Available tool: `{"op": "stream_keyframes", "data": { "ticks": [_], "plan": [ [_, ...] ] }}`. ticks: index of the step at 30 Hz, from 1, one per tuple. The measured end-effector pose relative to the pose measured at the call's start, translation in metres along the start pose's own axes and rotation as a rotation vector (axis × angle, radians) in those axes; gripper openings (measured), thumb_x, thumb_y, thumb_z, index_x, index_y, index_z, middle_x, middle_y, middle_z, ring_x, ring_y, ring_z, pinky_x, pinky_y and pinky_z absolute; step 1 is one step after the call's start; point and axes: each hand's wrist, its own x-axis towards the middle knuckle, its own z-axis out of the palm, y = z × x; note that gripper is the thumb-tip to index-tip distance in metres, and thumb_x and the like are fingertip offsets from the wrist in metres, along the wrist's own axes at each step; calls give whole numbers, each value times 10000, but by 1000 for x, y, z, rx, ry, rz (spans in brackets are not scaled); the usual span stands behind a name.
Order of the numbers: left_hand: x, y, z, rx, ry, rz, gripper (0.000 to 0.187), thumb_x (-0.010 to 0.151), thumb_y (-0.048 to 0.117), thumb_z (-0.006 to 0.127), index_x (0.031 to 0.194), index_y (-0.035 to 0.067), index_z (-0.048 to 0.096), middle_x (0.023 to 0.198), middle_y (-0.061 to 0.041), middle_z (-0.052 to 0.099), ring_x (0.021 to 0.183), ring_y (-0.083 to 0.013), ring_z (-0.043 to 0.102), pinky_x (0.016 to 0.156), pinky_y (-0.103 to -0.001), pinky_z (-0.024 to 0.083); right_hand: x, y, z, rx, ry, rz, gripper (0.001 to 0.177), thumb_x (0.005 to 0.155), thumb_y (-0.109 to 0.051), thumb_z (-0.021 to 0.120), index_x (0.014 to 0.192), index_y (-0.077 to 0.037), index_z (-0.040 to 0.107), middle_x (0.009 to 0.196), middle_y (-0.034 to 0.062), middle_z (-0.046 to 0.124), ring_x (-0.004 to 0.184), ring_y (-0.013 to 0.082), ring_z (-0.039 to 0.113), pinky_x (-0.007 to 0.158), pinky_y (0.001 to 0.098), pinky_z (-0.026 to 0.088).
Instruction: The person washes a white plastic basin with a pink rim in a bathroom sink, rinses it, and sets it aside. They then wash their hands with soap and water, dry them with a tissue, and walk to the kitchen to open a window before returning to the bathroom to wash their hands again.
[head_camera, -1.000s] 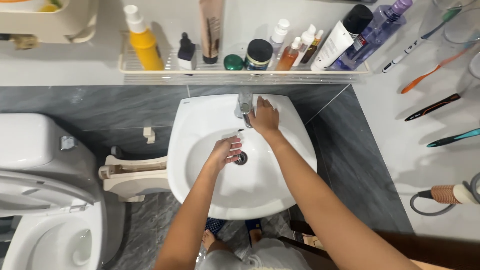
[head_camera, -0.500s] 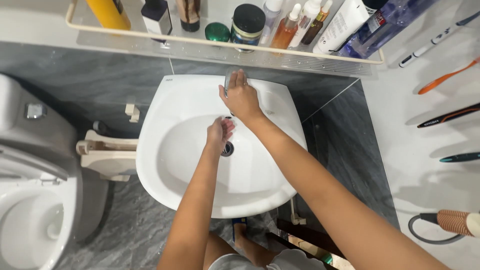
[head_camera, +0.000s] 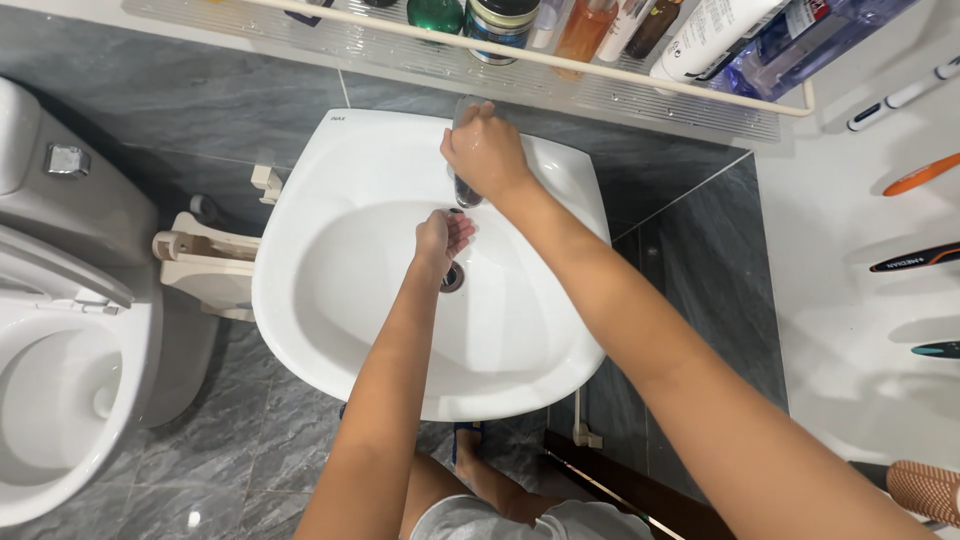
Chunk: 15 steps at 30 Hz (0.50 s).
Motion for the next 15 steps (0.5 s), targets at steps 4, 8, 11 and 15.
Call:
{"op": "stream_keyframes", "data": {
  "ticks": [4,8,11,15],
  "plan": [
    [5,-1,-1,-40,8,-14,344,949,175,367,1042,-5,645,994,-140,741,901,-234,736,846,-354,562,5,8,-9,-17,64,-158,317,868,-209,684,717,69,697,780,246,671,678,363,713,529,413,577],
    [14,-4,-7,-25,-7,-20,311,956,162,384,977,-1,648,940,-152,743,859,-230,736,806,-352,574,13,7,-20,-32,-35,-201,250,851,-192,681,698,0,727,760,221,685,695,359,701,559,433,568],
    [28,-7,-12,-54,-15,10,303,952,137,387,939,-30,639,871,-177,721,786,-264,727,701,-395,588,20,9,-29,54,-174,-83,295,963,-235,660,794,-8,744,835,219,712,764,370,702,695,458,568],
    [46,-23,-4,54,-30,-22,259,980,158,468,955,-16,658,799,-126,692,655,-206,660,607,-364,572,-9,15,-31,319,96,-27,478,937,-318,749,1177,86,667,1161,321,656,1073,427,646,881,429,554]
  ]
}}
